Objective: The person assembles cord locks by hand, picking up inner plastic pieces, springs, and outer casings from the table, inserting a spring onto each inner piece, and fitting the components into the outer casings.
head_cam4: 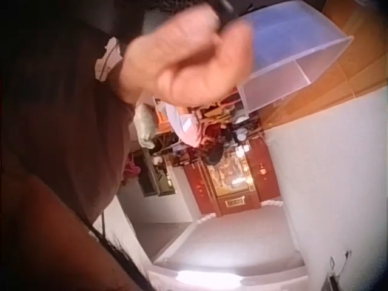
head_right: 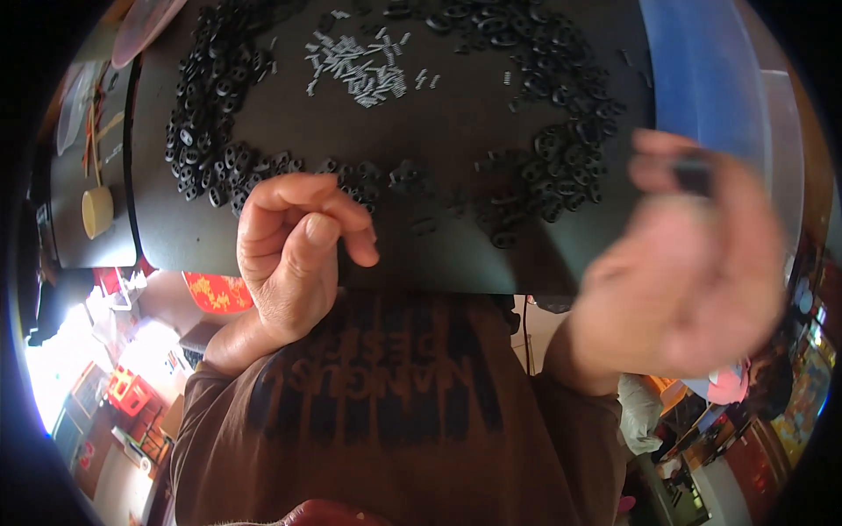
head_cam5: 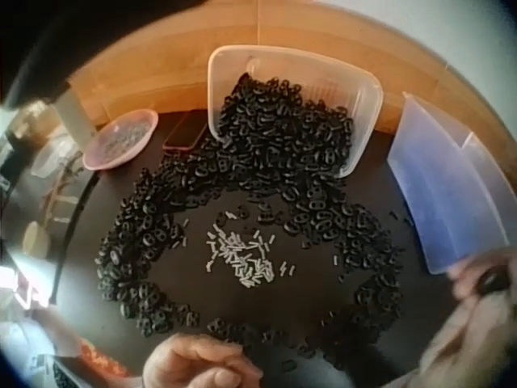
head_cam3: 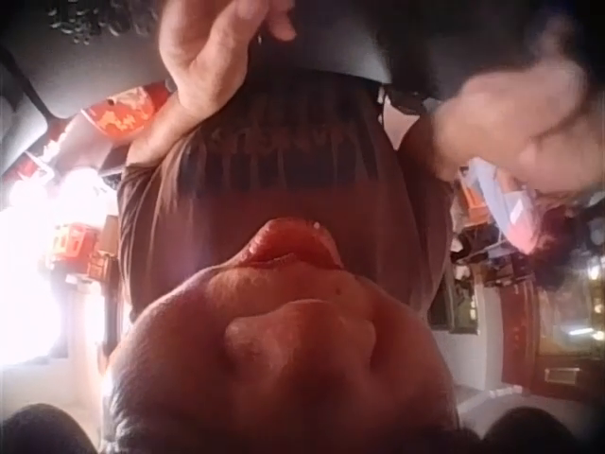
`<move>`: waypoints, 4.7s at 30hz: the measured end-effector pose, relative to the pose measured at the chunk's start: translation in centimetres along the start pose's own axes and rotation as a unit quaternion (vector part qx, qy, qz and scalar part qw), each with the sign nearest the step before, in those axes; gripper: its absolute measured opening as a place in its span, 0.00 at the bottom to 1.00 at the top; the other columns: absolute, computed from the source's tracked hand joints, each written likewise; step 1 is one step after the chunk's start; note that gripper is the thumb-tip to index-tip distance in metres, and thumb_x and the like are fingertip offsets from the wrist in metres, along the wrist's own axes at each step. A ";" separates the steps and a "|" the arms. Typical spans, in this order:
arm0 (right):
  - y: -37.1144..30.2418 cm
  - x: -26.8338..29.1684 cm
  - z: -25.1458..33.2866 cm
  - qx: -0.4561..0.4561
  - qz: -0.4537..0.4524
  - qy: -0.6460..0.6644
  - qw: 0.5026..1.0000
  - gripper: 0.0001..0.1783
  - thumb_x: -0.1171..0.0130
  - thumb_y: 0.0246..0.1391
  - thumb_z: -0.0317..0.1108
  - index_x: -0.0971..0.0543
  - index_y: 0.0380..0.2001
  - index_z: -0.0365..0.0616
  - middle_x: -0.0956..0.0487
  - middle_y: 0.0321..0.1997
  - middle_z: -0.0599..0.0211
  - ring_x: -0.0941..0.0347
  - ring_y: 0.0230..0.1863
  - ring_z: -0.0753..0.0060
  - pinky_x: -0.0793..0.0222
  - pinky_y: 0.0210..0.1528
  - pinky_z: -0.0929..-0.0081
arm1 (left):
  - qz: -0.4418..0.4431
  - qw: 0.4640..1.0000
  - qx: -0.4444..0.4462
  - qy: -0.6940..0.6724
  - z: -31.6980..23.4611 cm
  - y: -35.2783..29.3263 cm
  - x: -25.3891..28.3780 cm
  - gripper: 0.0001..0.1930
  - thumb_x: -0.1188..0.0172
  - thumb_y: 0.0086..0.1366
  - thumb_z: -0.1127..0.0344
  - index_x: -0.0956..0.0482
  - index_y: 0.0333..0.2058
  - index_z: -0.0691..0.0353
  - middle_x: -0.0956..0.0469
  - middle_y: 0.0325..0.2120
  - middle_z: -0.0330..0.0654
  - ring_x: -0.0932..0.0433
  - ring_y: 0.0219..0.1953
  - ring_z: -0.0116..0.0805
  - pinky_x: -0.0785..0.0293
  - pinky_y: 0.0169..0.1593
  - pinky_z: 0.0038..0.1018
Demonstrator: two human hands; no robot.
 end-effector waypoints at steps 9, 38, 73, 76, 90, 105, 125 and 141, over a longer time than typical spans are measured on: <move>4.3 9.2 -2.5 -0.038 -0.118 -0.420 0.899 0.15 0.39 0.43 0.29 0.23 0.38 0.36 0.22 0.36 0.59 0.27 0.33 0.76 0.32 0.36 0.84 | 0.012 0.997 0.047 0.057 1.2 0.8 -1.5 0.09 0.51 0.62 0.74 0.32 0.42 0.67 0.25 0.31 0.43 0.29 0.24 0.21 0.31 0.30 0.15; -2.0 4.4 -9.0 -0.125 -0.001 0.015 0.992 0.08 0.46 0.47 0.16 0.25 0.34 0.31 0.24 0.34 0.58 0.28 0.34 0.76 0.34 0.40 0.84 | 0.237 0.665 -0.174 0.686 5.5 11.5 -11.7 0.08 0.42 0.52 0.73 0.27 0.33 0.62 0.29 0.23 0.39 0.27 0.26 0.32 0.30 0.31 0.24; -12.0 -4.9 -7.7 -0.551 0.193 0.344 0.735 0.07 0.44 0.49 0.27 0.25 0.31 0.33 0.24 0.25 0.64 0.31 0.25 0.80 0.35 0.30 0.84 | 0.250 0.770 -0.247 0.534 -0.6 1.7 -10.8 0.14 0.37 0.41 0.81 0.27 0.29 0.65 0.26 0.25 0.43 0.25 0.25 0.41 0.29 0.29 0.30; -12.6 -5.0 -7.9 -0.558 0.221 0.364 0.712 0.08 0.41 0.49 0.29 0.22 0.32 0.35 0.23 0.27 0.68 0.29 0.26 0.84 0.34 0.29 0.89 | 0.258 0.769 -0.274 0.516 -0.8 1.2 -10.9 0.15 0.36 0.42 0.80 0.27 0.31 0.65 0.26 0.26 0.43 0.25 0.26 0.39 0.29 0.29 0.28; -9.3 -2.1 -9.8 -0.470 0.075 0.392 0.788 0.13 0.48 0.54 0.36 0.25 0.30 0.34 0.30 0.18 0.69 0.39 0.18 0.82 0.41 0.22 0.84 | 0.238 0.755 -0.145 0.594 4.7 6.6 -9.7 0.07 0.41 0.49 0.74 0.26 0.29 0.64 0.27 0.24 0.42 0.27 0.29 0.41 0.31 0.33 0.30; -8.5 -2.5 -9.5 -0.462 0.074 0.413 0.781 0.13 0.49 0.54 0.37 0.26 0.28 0.35 0.31 0.18 0.70 0.40 0.18 0.82 0.42 0.22 0.84 | 0.269 0.742 -0.065 0.611 6.3 8.1 -10.5 0.06 0.45 0.50 0.73 0.28 0.30 0.63 0.28 0.23 0.41 0.27 0.29 0.37 0.31 0.33 0.29; -9.2 -6.0 -7.0 -0.472 0.092 0.369 0.796 0.10 0.45 0.52 0.35 0.25 0.30 0.37 0.24 0.27 0.69 0.34 0.24 0.85 0.38 0.27 0.85 | 0.043 0.984 0.172 0.033 3.1 3.8 -5.0 0.08 0.45 0.57 0.75 0.28 0.37 0.66 0.26 0.27 0.38 0.32 0.23 0.18 0.33 0.29 0.14; -9.1 -6.2 -6.6 -0.432 0.093 0.344 0.828 0.09 0.43 0.52 0.32 0.25 0.30 0.37 0.25 0.25 0.71 0.33 0.24 0.86 0.37 0.27 0.88 | 0.032 0.989 0.139 0.039 2.5 3.3 -4.7 0.07 0.46 0.57 0.75 0.28 0.36 0.66 0.26 0.27 0.37 0.32 0.24 0.18 0.33 0.30 0.14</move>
Point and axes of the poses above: each hand's wrist, its own y-axis towards the middle knuckle, its own x-axis out of the back of the hand, z = x × y, the point moved 10 cm from there along y, towards the middle knuckle
